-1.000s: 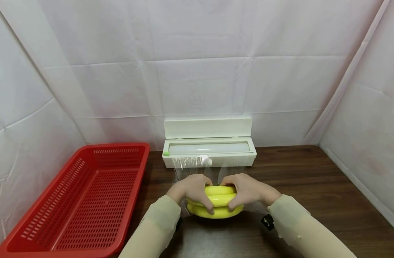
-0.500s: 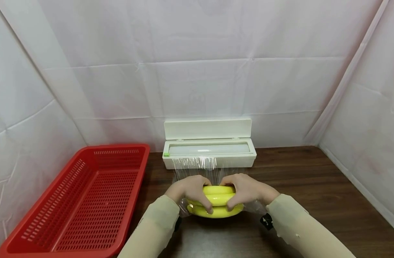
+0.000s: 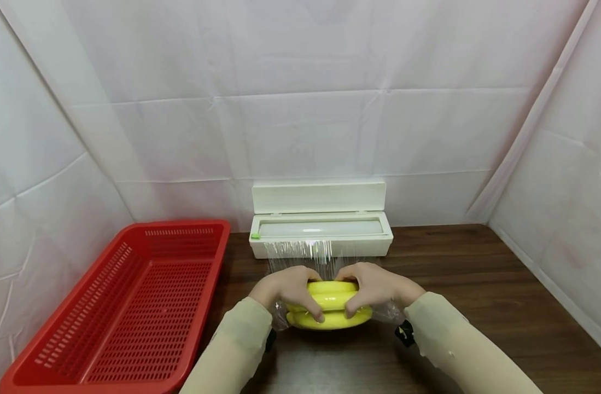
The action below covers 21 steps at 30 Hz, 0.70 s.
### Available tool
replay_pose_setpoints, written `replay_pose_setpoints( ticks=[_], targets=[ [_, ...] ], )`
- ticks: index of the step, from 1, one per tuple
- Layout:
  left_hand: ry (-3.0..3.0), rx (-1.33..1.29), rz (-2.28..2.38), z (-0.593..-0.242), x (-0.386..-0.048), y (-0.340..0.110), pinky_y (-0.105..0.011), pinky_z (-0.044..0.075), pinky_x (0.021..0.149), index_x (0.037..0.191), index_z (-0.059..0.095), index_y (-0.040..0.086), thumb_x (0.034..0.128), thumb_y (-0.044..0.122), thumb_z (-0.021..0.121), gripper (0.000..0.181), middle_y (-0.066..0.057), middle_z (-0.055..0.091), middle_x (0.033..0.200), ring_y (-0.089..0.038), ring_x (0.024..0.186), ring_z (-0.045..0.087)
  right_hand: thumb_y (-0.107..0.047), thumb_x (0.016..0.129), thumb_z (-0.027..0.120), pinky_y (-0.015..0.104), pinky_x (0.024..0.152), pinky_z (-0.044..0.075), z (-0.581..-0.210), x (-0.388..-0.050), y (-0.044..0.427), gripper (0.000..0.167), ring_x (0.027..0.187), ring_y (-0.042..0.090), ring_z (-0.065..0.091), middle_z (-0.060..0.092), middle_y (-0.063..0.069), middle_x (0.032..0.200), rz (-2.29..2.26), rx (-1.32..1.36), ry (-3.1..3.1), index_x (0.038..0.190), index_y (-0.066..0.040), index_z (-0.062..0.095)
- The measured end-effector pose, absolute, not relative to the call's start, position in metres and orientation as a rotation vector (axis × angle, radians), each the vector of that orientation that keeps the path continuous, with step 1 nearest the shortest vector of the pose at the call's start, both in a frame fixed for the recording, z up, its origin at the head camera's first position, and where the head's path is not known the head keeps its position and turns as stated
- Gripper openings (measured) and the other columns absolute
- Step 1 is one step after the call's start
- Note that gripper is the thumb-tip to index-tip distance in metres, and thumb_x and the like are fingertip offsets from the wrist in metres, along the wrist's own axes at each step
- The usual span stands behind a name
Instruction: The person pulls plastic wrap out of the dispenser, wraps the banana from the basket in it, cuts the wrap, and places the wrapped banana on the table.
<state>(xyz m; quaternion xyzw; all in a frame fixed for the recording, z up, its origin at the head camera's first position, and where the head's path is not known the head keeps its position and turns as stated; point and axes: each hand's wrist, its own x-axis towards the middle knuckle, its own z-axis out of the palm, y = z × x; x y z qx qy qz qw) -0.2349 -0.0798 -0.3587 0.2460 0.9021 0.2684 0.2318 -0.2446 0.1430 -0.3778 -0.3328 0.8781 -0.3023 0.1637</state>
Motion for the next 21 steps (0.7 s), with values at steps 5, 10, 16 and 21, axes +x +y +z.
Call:
replay_pose_setpoints(
  ticks=[5, 10, 16, 21],
  targets=[
    [2.463, 0.658, 0.793, -0.354, -0.233, -0.082, -0.027, 0.046, 0.074, 0.109, 0.057, 0.018, 0.0589, 0.027, 0.085, 0.058, 0.005, 0.058, 0.093, -0.012, 0.082, 0.053, -0.030, 0.057, 0.073, 0.025, 0.060, 0.046, -0.377, -0.247, 0.143, 0.040, 0.068, 0.007, 0.052, 0.061, -0.009, 0.077, -0.847, -0.981, 2.508, 0.097, -0.027, 0.067],
    [2.507, 0.656, 0.727, -0.351, -0.230, -0.081, -0.030, 0.045, 0.075, 0.107, 0.059, 0.019, 0.0610, 0.030, 0.082, 0.052, 0.006, 0.058, 0.088, -0.011, 0.078, 0.053, -0.028, 0.058, 0.074, 0.027, 0.062, 0.047, -0.377, -0.248, 0.141, 0.039, 0.070, 0.009, 0.053, 0.061, -0.009, 0.078, -0.888, -0.932, 2.478, 0.096, -0.027, 0.067],
    [2.623, 0.675, 0.556, -0.350, -0.226, -0.077, -0.037, 0.031, 0.080, 0.115, 0.059, 0.020, 0.0614, 0.037, 0.073, 0.058, 0.010, 0.057, 0.085, -0.011, 0.074, 0.051, -0.026, 0.058, 0.074, 0.028, 0.063, 0.048, -0.377, -0.249, 0.141, 0.039, 0.071, 0.011, 0.054, 0.063, -0.007, 0.080, -0.934, -0.890, 2.447, 0.096, -0.027, 0.069],
    [2.664, 0.643, 0.531, -0.349, -0.220, -0.075, -0.033, 0.031, 0.072, 0.125, 0.057, 0.017, 0.0607, 0.039, 0.069, 0.069, 0.005, 0.052, 0.102, -0.018, 0.081, 0.046, -0.025, 0.058, 0.074, 0.028, 0.061, 0.048, -0.377, -0.251, 0.141, 0.037, 0.068, 0.009, 0.053, 0.063, -0.006, 0.078, -0.953, -0.856, 2.435, 0.094, -0.027, 0.070]
  ],
)
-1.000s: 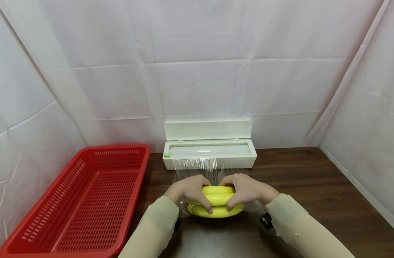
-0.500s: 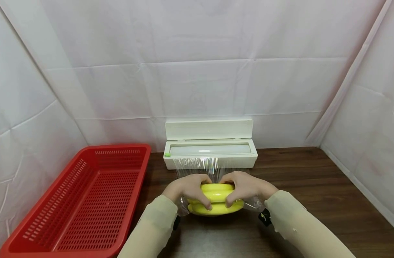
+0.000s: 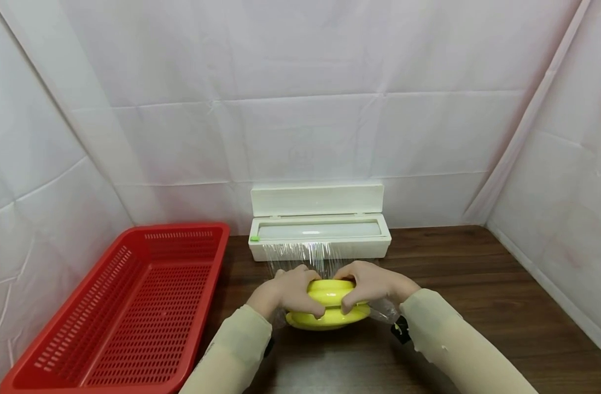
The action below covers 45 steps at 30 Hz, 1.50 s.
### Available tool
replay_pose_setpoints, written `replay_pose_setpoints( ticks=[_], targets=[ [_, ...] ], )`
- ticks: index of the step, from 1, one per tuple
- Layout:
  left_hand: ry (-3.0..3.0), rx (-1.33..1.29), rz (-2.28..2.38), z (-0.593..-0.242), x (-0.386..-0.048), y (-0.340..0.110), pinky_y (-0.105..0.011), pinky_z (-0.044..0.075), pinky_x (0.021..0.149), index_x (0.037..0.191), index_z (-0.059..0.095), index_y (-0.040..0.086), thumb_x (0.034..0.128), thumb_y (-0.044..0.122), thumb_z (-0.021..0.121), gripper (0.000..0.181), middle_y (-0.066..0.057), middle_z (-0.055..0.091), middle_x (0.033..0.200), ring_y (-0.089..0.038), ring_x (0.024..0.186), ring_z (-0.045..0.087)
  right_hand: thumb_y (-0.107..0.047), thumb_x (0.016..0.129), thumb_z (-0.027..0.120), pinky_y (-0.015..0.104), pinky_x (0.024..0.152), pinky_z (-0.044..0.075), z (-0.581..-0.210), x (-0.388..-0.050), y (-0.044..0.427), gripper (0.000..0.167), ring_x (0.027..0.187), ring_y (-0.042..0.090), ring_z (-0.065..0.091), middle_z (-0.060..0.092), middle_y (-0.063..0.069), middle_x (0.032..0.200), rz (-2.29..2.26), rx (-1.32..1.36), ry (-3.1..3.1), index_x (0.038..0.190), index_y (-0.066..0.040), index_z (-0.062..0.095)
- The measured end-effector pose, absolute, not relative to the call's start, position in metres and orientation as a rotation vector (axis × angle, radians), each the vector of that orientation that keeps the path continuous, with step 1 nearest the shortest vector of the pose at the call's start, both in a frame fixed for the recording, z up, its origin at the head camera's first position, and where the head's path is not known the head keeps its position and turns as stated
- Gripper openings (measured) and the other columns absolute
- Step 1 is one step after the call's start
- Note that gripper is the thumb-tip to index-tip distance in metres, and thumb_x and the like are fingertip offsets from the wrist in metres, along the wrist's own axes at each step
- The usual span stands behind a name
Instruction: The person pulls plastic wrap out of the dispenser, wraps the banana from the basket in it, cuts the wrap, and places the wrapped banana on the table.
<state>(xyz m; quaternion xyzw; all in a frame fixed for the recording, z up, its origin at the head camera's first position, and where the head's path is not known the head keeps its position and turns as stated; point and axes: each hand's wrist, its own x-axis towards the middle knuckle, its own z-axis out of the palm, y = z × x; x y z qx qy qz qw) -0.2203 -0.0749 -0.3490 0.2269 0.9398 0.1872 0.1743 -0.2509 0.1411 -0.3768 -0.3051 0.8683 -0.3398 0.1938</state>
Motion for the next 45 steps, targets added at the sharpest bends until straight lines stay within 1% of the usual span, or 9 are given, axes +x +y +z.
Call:
replay_pose_setpoints(
  ticks=[6, 10, 15, 27, 29, 34, 36, 41, 45],
  targets=[
    [2.691, 0.659, 0.510, -0.351, -0.216, -0.075, -0.033, 0.032, 0.074, 0.137, 0.047, 0.015, 0.0622, 0.043, 0.068, 0.082, -0.001, 0.049, 0.117, -0.016, 0.087, 0.045, -0.026, 0.059, 0.073, 0.028, 0.059, 0.048, -0.376, -0.253, 0.140, 0.032, 0.064, 0.008, 0.051, 0.062, -0.006, 0.075, -0.943, -0.835, 2.426, 0.091, -0.025, 0.070],
    [2.760, 0.740, 0.455, -0.354, -0.213, -0.075, -0.036, 0.033, 0.081, 0.139, 0.042, 0.016, 0.0614, 0.047, 0.075, 0.090, 0.001, 0.053, 0.112, -0.011, 0.091, 0.047, -0.026, 0.060, 0.074, 0.029, 0.062, 0.049, -0.374, -0.254, 0.140, 0.033, 0.067, 0.010, 0.052, 0.063, -0.004, 0.077, -0.955, -0.798, 2.398, 0.092, -0.022, 0.070],
    [2.932, 0.808, 0.242, -0.359, -0.206, -0.070, -0.041, 0.035, 0.092, 0.131, 0.044, 0.019, 0.0533, 0.054, 0.083, 0.094, 0.002, 0.054, 0.108, -0.016, 0.098, 0.051, -0.026, 0.061, 0.073, 0.030, 0.062, 0.050, -0.371, -0.256, 0.139, 0.035, 0.067, 0.012, 0.053, 0.064, -0.002, 0.080, -0.952, -0.768, 2.382, 0.095, -0.021, 0.070],
    [2.997, 0.853, 0.120, -0.364, -0.215, -0.068, -0.034, 0.035, 0.074, 0.123, 0.049, 0.018, 0.0571, 0.044, 0.083, 0.079, 0.004, 0.055, 0.093, -0.011, 0.080, 0.048, -0.027, 0.064, 0.071, 0.029, 0.062, 0.050, -0.368, -0.261, 0.141, 0.039, 0.068, 0.012, 0.055, 0.064, 0.000, 0.081, -0.960, -0.722, 2.343, 0.101, -0.017, 0.069],
    [2.974, 0.846, 0.154, -0.363, -0.218, -0.069, -0.033, 0.035, 0.074, 0.125, 0.049, 0.017, 0.0577, 0.043, 0.083, 0.079, 0.005, 0.055, 0.092, -0.010, 0.079, 0.047, -0.028, 0.066, 0.071, 0.029, 0.064, 0.050, -0.367, -0.262, 0.142, 0.046, 0.071, 0.012, 0.055, 0.065, 0.001, 0.085, -0.956, -0.741, 2.341, 0.110, -0.015, 0.068],
    [2.928, 0.832, 0.221, -0.362, -0.224, -0.072, -0.034, 0.036, 0.076, 0.131, 0.048, 0.016, 0.0578, 0.041, 0.082, 0.084, 0.005, 0.056, 0.093, -0.010, 0.079, 0.047, -0.032, 0.072, 0.072, 0.031, 0.081, 0.049, -0.364, -0.262, 0.147, 0.075, 0.094, 0.014, 0.056, 0.061, 0.006, 0.121, -0.940, -0.764, 2.378, 0.138, -0.005, 0.047],
    [2.905, 0.817, 0.261, -0.362, -0.226, -0.073, -0.035, 0.036, 0.078, 0.132, 0.048, 0.016, 0.0577, 0.040, 0.082, 0.085, 0.006, 0.056, 0.094, -0.010, 0.080, 0.047, -0.033, 0.073, 0.072, 0.032, 0.084, 0.047, -0.363, -0.261, 0.149, 0.077, 0.100, 0.015, 0.054, 0.057, 0.006, 0.126, -0.939, -0.752, 2.389, 0.139, -0.005, 0.044],
    [2.852, 0.769, 0.371, -0.363, -0.230, -0.075, -0.034, 0.034, 0.078, 0.134, 0.047, 0.017, 0.0580, 0.036, 0.082, 0.086, 0.005, 0.055, 0.098, -0.010, 0.082, 0.047, -0.037, 0.073, 0.071, 0.034, 0.079, 0.047, -0.361, -0.255, 0.148, 0.065, 0.093, 0.018, 0.054, 0.059, 0.002, 0.110, -0.923, -0.742, 2.423, 0.131, -0.014, 0.053],
    [2.835, 0.758, 0.410, -0.362, -0.231, -0.076, -0.034, 0.035, 0.078, 0.134, 0.048, 0.019, 0.0582, 0.036, 0.082, 0.085, 0.003, 0.052, 0.104, -0.011, 0.083, 0.046, -0.044, 0.070, 0.075, 0.033, 0.079, 0.045, -0.360, -0.246, 0.145, 0.075, 0.095, 0.017, 0.051, 0.050, 0.007, 0.121, -0.867, -0.763, 2.529, 0.134, -0.010, 0.051]
  ],
)
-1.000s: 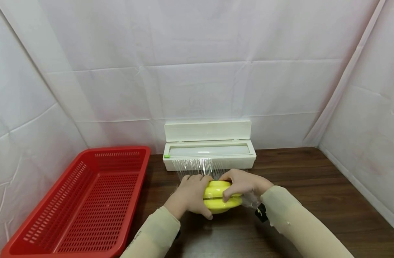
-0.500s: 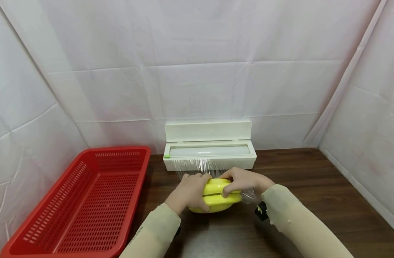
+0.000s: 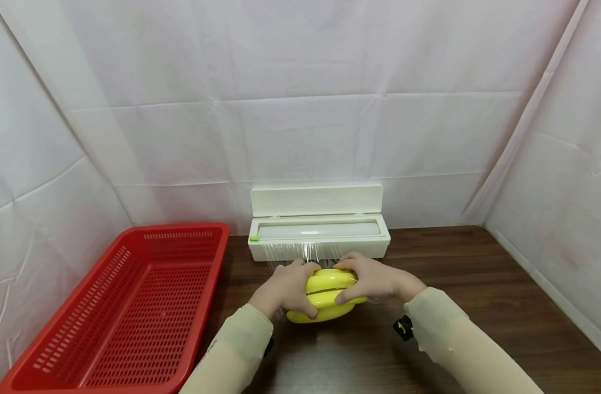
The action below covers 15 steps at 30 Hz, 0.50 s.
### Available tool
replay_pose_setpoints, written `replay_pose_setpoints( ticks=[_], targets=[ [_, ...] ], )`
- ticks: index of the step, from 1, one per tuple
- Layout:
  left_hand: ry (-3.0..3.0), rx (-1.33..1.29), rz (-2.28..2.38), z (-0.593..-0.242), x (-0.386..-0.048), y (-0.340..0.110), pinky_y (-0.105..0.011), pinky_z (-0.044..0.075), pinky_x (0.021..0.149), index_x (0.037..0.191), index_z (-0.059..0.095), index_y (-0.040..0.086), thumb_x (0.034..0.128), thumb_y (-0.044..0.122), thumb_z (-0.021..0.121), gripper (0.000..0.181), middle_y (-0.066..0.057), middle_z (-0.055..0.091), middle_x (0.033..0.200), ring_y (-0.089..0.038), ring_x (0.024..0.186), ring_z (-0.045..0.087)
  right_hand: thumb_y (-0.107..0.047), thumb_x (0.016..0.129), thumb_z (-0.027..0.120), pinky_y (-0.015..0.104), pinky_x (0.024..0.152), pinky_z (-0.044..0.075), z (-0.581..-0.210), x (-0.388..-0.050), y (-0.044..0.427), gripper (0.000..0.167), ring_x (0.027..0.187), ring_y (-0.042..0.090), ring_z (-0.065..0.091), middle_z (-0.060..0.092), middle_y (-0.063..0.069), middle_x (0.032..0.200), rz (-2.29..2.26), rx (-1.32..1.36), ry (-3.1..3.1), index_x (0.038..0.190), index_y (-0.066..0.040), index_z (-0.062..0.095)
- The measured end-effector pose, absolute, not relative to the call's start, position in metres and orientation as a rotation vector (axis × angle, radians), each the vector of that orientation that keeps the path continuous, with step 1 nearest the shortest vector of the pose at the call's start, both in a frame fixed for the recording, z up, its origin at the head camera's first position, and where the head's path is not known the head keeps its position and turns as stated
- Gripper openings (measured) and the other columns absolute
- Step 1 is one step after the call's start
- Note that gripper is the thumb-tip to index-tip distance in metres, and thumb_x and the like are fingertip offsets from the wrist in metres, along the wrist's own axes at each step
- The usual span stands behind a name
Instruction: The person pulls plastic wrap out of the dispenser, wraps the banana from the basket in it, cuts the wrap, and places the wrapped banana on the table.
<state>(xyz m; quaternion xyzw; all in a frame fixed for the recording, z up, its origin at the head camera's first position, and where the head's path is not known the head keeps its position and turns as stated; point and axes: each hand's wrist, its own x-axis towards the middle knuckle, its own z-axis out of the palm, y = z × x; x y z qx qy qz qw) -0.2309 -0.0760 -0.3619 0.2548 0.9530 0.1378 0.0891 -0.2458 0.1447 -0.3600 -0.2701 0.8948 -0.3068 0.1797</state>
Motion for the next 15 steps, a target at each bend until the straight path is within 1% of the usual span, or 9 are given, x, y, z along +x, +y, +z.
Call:
replay_pose_setpoints(
  ticks=[2, 3, 4, 6, 8, 11, 13, 15],
  targets=[
    [2.827, 0.757, 0.424, -0.361, -0.231, -0.076, -0.033, 0.036, 0.077, 0.134, 0.049, 0.019, 0.0585, 0.036, 0.083, 0.084, 0.002, 0.050, 0.106, -0.011, 0.083, 0.046, -0.046, 0.068, 0.077, 0.032, 0.079, 0.044, -0.359, -0.241, 0.142, 0.086, 0.095, 0.016, 0.049, 0.046, 0.009, 0.124, -0.813, -0.802, 2.602, 0.138, -0.006, 0.046],
    [2.821, 0.754, 0.438, -0.361, -0.231, -0.077, -0.033, 0.036, 0.077, 0.133, 0.049, 0.019, 0.0583, 0.035, 0.083, 0.083, 0.002, 0.050, 0.105, -0.011, 0.082, 0.046, -0.047, 0.067, 0.077, 0.032, 0.078, 0.043, -0.359, -0.238, 0.140, 0.092, 0.094, 0.015, 0.049, 0.045, 0.008, 0.126, -0.777, -0.806, 2.645, 0.141, -0.006, 0.042],
    [2.812, 0.750, 0.453, -0.360, -0.231, -0.077, -0.033, 0.036, 0.076, 0.133, 0.050, 0.019, 0.0585, 0.034, 0.083, 0.083, 0.001, 0.050, 0.105, -0.011, 0.081, 0.047, -0.046, 0.066, 0.078, 0.032, 0.077, 0.043, -0.359, -0.236, 0.138, 0.095, 0.091, 0.014, 0.049, 0.047, 0.007, 0.124, -0.752, -0.825, 2.677, 0.143, -0.006, 0.039],
    [2.795, 0.742, 0.472, -0.360, -0.233, -0.077, -0.034, 0.037, 0.076, 0.133, 0.050, 0.018, 0.0590, 0.032, 0.083, 0.082, 0.002, 0.051, 0.103, -0.012, 0.081, 0.047, -0.044, 0.064, 0.079, 0.031, 0.075, 0.043, -0.359, -0.232, 0.135, 0.098, 0.086, 0.013, 0.049, 0.052, 0.003, 0.116, -0.692, -0.856, 2.747, 0.145, -0.009, 0.035],
    [2.776, 0.726, 0.496, -0.359, -0.235, -0.077, -0.034, 0.037, 0.076, 0.132, 0.051, 0.018, 0.0593, 0.030, 0.083, 0.081, 0.002, 0.052, 0.100, -0.012, 0.081, 0.048, -0.042, 0.063, 0.079, 0.031, 0.071, 0.042, -0.359, -0.229, 0.132, 0.095, 0.081, 0.012, 0.049, 0.054, -0.001, 0.108, -0.625, -0.890, 2.813, 0.143, -0.014, 0.036],
    [2.755, 0.701, 0.514, -0.359, -0.237, -0.077, -0.035, 0.036, 0.077, 0.131, 0.052, 0.019, 0.0593, 0.028, 0.083, 0.079, 0.003, 0.052, 0.097, -0.013, 0.080, 0.048, -0.039, 0.062, 0.080, 0.031, 0.069, 0.042, -0.362, -0.225, 0.129, 0.084, 0.078, 0.011, 0.049, 0.055, -0.005, 0.099, -0.488, -0.969, 2.911, 0.134, -0.017, 0.043],
    [2.744, 0.687, 0.519, -0.358, -0.239, -0.077, -0.036, 0.036, 0.076, 0.130, 0.053, 0.019, 0.0592, 0.028, 0.084, 0.077, 0.004, 0.052, 0.096, -0.013, 0.080, 0.048, -0.038, 0.062, 0.080, 0.033, 0.070, 0.043, -0.364, -0.222, 0.128, 0.079, 0.081, 0.013, 0.050, 0.055, -0.005, 0.099, -0.379, -1.030, 2.972, 0.129, -0.016, 0.046],
    [2.739, 0.684, 0.511, -0.357, -0.240, -0.077, -0.035, 0.036, 0.075, 0.129, 0.054, 0.020, 0.0595, 0.028, 0.084, 0.076, 0.004, 0.052, 0.095, -0.014, 0.080, 0.049, -0.037, 0.062, 0.081, 0.036, 0.075, 0.045, -0.366, -0.221, 0.127, 0.078, 0.091, 0.017, 0.052, 0.056, 0.000, 0.108, -0.309, -1.083, 3.022, 0.128, -0.012, 0.047]
  ],
)
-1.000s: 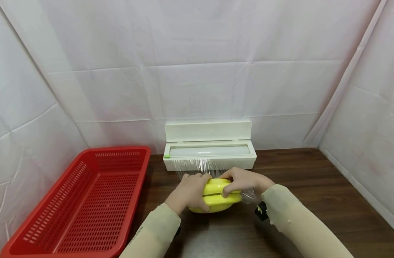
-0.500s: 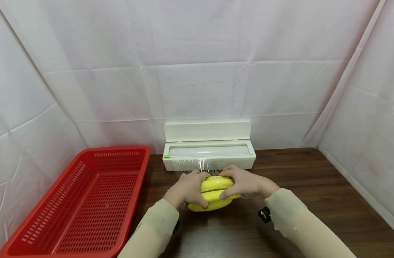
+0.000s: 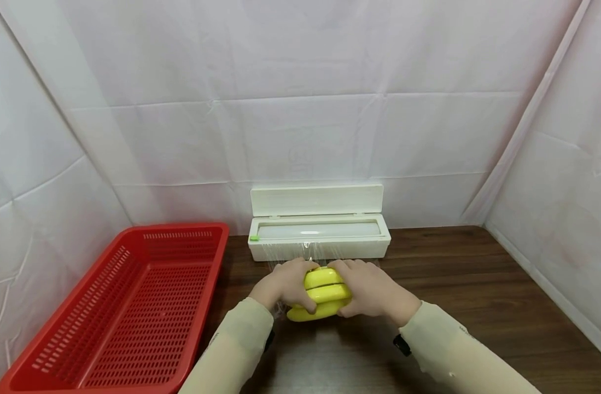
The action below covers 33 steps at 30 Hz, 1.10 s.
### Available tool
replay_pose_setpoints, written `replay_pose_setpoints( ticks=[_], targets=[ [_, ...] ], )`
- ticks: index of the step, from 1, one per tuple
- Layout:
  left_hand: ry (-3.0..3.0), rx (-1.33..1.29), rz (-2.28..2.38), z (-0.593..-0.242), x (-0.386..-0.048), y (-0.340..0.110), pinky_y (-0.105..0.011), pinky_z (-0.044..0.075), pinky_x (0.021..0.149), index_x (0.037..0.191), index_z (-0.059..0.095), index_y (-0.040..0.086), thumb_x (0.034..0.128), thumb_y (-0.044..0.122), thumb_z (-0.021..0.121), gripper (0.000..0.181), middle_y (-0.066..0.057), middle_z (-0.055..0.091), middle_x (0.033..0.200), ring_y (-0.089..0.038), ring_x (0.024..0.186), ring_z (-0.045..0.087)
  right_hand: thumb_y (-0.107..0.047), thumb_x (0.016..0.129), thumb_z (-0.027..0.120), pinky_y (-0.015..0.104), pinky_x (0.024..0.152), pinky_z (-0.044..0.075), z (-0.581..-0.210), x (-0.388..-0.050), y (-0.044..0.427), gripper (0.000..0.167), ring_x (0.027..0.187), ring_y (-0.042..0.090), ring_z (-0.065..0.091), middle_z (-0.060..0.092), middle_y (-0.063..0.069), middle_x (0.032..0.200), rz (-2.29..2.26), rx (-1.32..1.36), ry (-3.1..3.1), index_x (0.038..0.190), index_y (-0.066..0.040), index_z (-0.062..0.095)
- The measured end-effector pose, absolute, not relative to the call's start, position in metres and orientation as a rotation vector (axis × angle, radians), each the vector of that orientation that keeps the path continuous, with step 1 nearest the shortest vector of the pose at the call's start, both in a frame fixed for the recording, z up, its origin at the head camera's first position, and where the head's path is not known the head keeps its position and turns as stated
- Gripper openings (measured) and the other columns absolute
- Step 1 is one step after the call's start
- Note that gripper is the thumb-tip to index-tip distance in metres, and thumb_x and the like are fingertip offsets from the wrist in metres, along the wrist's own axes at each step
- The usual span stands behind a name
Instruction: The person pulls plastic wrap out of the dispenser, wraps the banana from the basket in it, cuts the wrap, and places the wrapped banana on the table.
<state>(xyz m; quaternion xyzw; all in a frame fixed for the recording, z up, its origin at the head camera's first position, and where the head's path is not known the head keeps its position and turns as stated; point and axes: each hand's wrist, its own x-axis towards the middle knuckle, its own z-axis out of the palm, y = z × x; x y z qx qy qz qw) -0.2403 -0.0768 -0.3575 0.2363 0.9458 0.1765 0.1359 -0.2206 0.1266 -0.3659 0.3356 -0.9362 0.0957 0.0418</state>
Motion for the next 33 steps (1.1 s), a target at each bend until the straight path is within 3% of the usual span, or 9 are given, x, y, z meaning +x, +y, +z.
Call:
replay_pose_setpoints(
  ticks=[5, 9, 14, 19, 26, 33],
  targets=[
    [2.741, 0.676, 0.492, -0.357, -0.243, -0.076, -0.035, 0.035, 0.072, 0.130, 0.055, 0.021, 0.0611, 0.029, 0.084, 0.075, 0.007, 0.056, 0.088, -0.014, 0.075, 0.051, -0.031, 0.059, 0.085, 0.042, 0.085, 0.046, -0.368, -0.217, 0.122, 0.094, 0.107, 0.025, 0.050, 0.050, 0.009, 0.124, 0.205, 1.071, -2.760, 0.138, -0.003, 0.041],
    [2.758, 0.625, 0.500, -0.358, -0.243, -0.077, -0.036, 0.033, 0.076, 0.134, 0.051, 0.020, 0.0610, 0.031, 0.084, 0.081, 0.007, 0.059, 0.093, -0.013, 0.078, 0.051, -0.029, 0.055, 0.088, 0.041, 0.082, 0.047, -0.370, -0.215, 0.119, 0.105, 0.100, 0.023, 0.051, 0.051, 0.007, 0.118, 0.136, 1.118, -2.698, 0.143, -0.006, 0.035],
    [2.760, 0.577, 0.581, -0.359, -0.239, -0.080, -0.039, 0.029, 0.082, 0.128, 0.043, 0.017, 0.0622, 0.031, 0.083, 0.079, 0.003, 0.059, 0.093, -0.016, 0.078, 0.051, -0.029, 0.055, 0.090, 0.041, 0.081, 0.047, -0.375, -0.217, 0.119, 0.103, 0.098, 0.023, 0.051, 0.051, 0.007, 0.115, 0.074, 1.116, -2.671, 0.141, -0.007, 0.037],
    [2.783, 0.585, 0.630, -0.359, -0.234, -0.081, -0.039, 0.026, 0.080, 0.119, 0.045, 0.020, 0.0624, 0.028, 0.082, 0.069, 0.006, 0.057, 0.087, -0.017, 0.077, 0.051, -0.027, 0.055, 0.090, 0.042, 0.084, 0.047, -0.376, -0.220, 0.119, 0.103, 0.102, 0.024, 0.051, 0.050, 0.008, 0.118, 0.094, 1.106, -2.682, 0.141, -0.007, 0.037],
    [2.966, 0.670, 0.366, -0.363, -0.224, -0.078, -0.040, 0.033, 0.081, 0.130, 0.045, 0.015, 0.0657, 0.041, 0.080, 0.077, -0.001, 0.053, 0.118, -0.018, 0.097, 0.050, -0.026, 0.056, 0.090, 0.040, 0.084, 0.048, -0.375, -0.223, 0.119, 0.100, 0.101, 0.024, 0.052, 0.052, 0.009, 0.117, 0.128, 1.121, -2.673, 0.140, -0.005, 0.038],
    [3.140, 0.775, 0.216, -0.368, -0.212, -0.070, -0.042, 0.043, 0.086, 0.145, 0.026, 0.009, 0.0627, 0.044, 0.078, 0.104, -0.007, 0.046, 0.130, -0.022, 0.111, 0.050, -0.023, 0.059, 0.086, 0.037, 0.087, 0.045, -0.372, -0.230, 0.118, 0.099, 0.099, 0.021, 0.051, 0.053, 0.005, 0.114, 0.170, 1.099, -2.739, 0.142, -0.004, 0.036]
  ],
)
